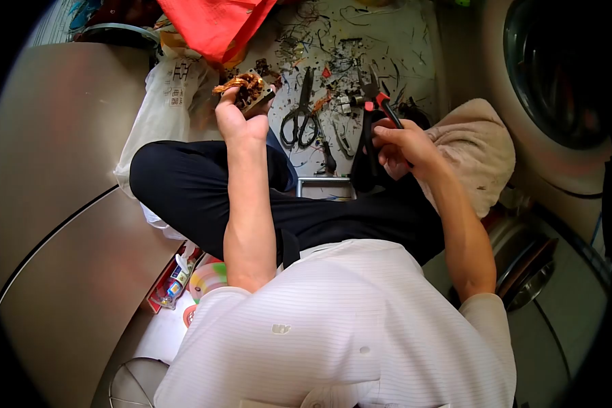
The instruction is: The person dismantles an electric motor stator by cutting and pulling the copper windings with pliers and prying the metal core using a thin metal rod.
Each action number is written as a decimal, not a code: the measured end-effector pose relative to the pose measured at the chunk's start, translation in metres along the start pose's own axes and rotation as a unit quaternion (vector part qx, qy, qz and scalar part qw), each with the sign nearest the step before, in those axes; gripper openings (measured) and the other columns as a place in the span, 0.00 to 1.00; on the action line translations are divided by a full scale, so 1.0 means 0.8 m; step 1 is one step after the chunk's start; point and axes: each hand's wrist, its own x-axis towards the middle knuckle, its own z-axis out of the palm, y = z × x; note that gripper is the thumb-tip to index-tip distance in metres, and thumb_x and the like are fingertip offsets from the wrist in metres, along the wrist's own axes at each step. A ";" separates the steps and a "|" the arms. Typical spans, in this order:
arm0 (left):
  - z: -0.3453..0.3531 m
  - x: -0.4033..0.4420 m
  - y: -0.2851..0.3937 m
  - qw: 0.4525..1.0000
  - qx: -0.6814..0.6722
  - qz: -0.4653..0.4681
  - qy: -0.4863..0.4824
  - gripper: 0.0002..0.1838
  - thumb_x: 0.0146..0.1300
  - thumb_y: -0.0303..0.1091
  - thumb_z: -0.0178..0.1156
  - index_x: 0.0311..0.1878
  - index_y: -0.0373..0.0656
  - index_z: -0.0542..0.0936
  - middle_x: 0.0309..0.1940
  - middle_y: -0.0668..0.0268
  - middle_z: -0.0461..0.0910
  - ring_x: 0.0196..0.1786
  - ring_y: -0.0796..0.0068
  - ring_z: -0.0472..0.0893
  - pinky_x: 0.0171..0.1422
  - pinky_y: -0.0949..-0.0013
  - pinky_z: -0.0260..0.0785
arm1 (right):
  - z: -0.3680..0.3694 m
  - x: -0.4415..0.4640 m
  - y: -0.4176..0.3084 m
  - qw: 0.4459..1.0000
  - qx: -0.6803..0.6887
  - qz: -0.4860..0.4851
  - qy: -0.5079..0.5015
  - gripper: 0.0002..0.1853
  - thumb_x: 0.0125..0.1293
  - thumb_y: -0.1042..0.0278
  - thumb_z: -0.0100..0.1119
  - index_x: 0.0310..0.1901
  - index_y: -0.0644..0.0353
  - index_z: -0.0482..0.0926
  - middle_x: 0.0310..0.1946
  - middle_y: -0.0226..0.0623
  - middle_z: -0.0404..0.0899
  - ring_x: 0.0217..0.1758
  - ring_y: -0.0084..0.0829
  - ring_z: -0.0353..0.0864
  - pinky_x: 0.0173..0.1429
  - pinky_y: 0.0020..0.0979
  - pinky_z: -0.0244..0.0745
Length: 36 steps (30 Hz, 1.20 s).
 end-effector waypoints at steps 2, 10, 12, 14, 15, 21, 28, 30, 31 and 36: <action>0.000 -0.002 -0.001 1.000 -0.010 -0.004 0.003 0.16 0.69 0.32 0.50 0.57 0.41 0.76 0.55 0.52 0.78 0.58 0.48 0.78 0.63 0.29 0.72 | -0.003 -0.006 0.001 1.000 0.011 -0.006 -0.001 0.11 0.76 0.60 0.58 0.46 0.61 0.78 0.36 0.40 0.85 0.25 0.26 0.82 0.26 0.25 0.73; 0.005 -0.002 0.007 0.998 -0.060 0.025 0.004 0.17 0.69 0.32 0.48 0.57 0.39 0.75 0.57 0.50 0.78 0.60 0.44 0.77 0.68 0.30 0.68 | -0.024 -0.022 0.017 0.999 0.038 -0.034 -0.003 0.11 0.75 0.61 0.58 0.45 0.61 0.80 0.35 0.39 0.86 0.24 0.22 0.79 0.28 0.24 0.72; 0.006 0.000 0.008 0.997 -0.067 0.028 0.002 0.17 0.69 0.32 0.48 0.58 0.38 0.75 0.57 0.49 0.77 0.60 0.43 0.77 0.69 0.30 0.68 | -0.012 -0.034 0.006 0.999 0.010 -0.034 0.024 0.11 0.74 0.62 0.58 0.47 0.61 0.80 0.32 0.36 0.85 0.21 0.19 0.73 0.23 0.23 0.64; 0.006 0.001 0.008 0.997 -0.076 0.015 -0.005 0.19 0.68 0.34 0.49 0.59 0.36 0.74 0.57 0.47 0.77 0.60 0.41 0.77 0.69 0.31 0.68 | -0.013 -0.026 0.023 0.999 -0.033 -0.010 0.032 0.12 0.74 0.63 0.59 0.50 0.63 0.79 0.32 0.36 0.85 0.19 0.19 0.72 0.21 0.24 0.60; 0.007 0.002 0.006 0.997 -0.076 0.015 -0.009 0.19 0.68 0.34 0.49 0.59 0.36 0.74 0.57 0.47 0.77 0.60 0.41 0.77 0.69 0.31 0.68 | -0.012 -0.028 0.023 0.999 -0.050 0.001 0.013 0.13 0.74 0.63 0.59 0.51 0.63 0.79 0.32 0.37 0.85 0.19 0.20 0.72 0.21 0.23 0.61; 0.019 -0.013 -0.020 0.991 -0.051 -0.092 -0.088 0.19 0.65 0.38 0.55 0.57 0.41 0.78 0.54 0.52 0.81 0.57 0.45 0.80 0.60 0.29 0.73 | -0.004 -0.044 0.009 0.994 -0.033 -0.049 -0.089 0.19 0.74 0.64 0.61 0.60 0.66 0.77 0.38 0.35 0.86 0.24 0.21 0.76 0.27 0.24 0.70; 0.039 -0.046 -0.047 0.981 -0.016 -0.145 -0.124 0.19 0.69 0.37 0.51 0.58 0.38 0.78 0.56 0.49 0.81 0.59 0.43 0.80 0.69 0.31 0.69 | 0.012 -0.067 -0.011 0.988 -0.051 -0.074 -0.128 0.24 0.74 0.62 0.60 0.66 0.66 0.74 0.39 0.35 0.86 0.22 0.21 0.78 0.25 0.23 0.69; 0.045 -0.056 -0.051 0.979 -0.021 -0.145 -0.140 0.21 0.68 0.35 0.50 0.59 0.33 0.77 0.59 0.44 0.79 0.61 0.37 0.78 0.72 0.29 0.66 | 0.016 -0.070 -0.010 0.986 -0.054 -0.085 -0.132 0.24 0.74 0.62 0.60 0.67 0.66 0.73 0.39 0.35 0.86 0.22 0.21 0.78 0.25 0.23 0.69; 0.051 -0.063 -0.052 0.978 -0.022 -0.144 -0.147 0.21 0.68 0.35 0.50 0.59 0.33 0.77 0.59 0.44 0.79 0.61 0.37 0.78 0.72 0.29 0.66 | 0.018 -0.071 -0.011 0.985 -0.054 -0.092 -0.138 0.25 0.74 0.63 0.59 0.67 0.66 0.73 0.39 0.35 0.86 0.22 0.21 0.78 0.25 0.23 0.69; 0.064 -0.086 -0.051 0.968 -0.019 -0.166 -0.187 0.22 0.65 0.34 0.52 0.59 0.31 0.76 0.58 0.43 0.79 0.62 0.38 0.78 0.71 0.30 0.68 | 0.017 -0.067 -0.001 0.981 -0.084 -0.122 -0.124 0.23 0.74 0.62 0.59 0.65 0.65 0.74 0.40 0.36 0.86 0.23 0.22 0.78 0.26 0.24 0.71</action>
